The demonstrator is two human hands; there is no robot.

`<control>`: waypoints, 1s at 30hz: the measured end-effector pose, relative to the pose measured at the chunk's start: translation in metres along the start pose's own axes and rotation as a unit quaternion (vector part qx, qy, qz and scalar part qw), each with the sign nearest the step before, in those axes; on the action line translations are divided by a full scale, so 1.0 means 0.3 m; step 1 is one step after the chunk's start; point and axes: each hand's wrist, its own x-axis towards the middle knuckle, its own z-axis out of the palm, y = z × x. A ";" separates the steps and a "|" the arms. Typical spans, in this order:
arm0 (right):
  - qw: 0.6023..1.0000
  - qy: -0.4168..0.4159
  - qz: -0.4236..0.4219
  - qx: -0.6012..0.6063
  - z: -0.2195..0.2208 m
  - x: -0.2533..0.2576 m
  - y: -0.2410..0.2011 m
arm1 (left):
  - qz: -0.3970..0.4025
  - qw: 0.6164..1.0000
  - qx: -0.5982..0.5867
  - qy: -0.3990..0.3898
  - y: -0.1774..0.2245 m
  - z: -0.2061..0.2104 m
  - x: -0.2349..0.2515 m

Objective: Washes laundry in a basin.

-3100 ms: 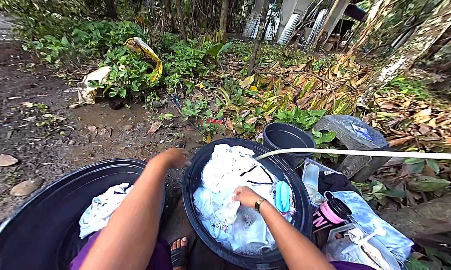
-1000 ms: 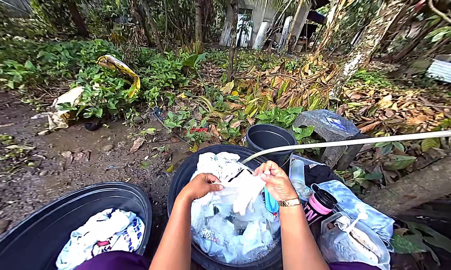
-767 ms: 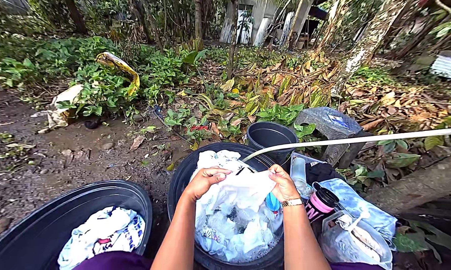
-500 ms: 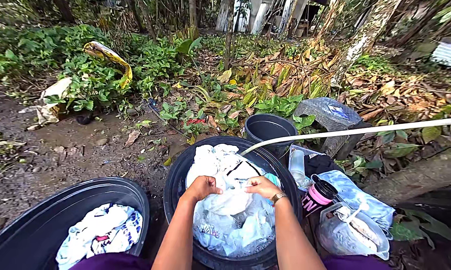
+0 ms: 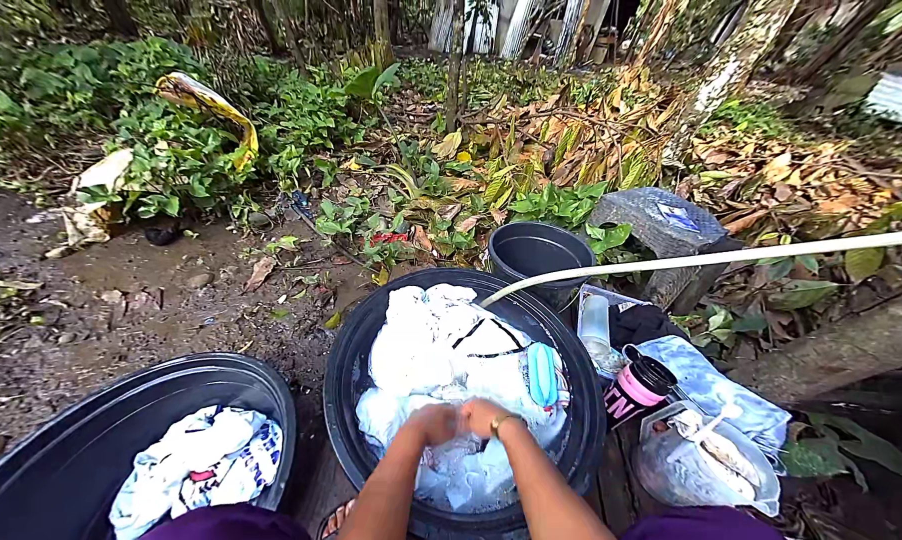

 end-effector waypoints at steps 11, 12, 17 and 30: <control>0.766 0.369 -0.429 0.306 -0.394 -0.508 -0.160 | -0.060 0.991 -0.041 0.109 0.241 -0.364 -0.287; 0.789 0.370 -0.398 0.287 -0.401 -0.522 -0.144 | -0.081 0.988 -0.020 0.127 0.237 -0.379 -0.302; 0.967 0.228 -0.053 0.101 -0.425 -0.450 -0.090 | -0.157 0.978 0.020 0.139 0.148 -0.413 -0.311; 0.996 -0.008 -0.079 0.029 -0.015 -0.050 -0.214 | -0.241 0.955 0.169 0.024 -0.158 -0.142 -0.138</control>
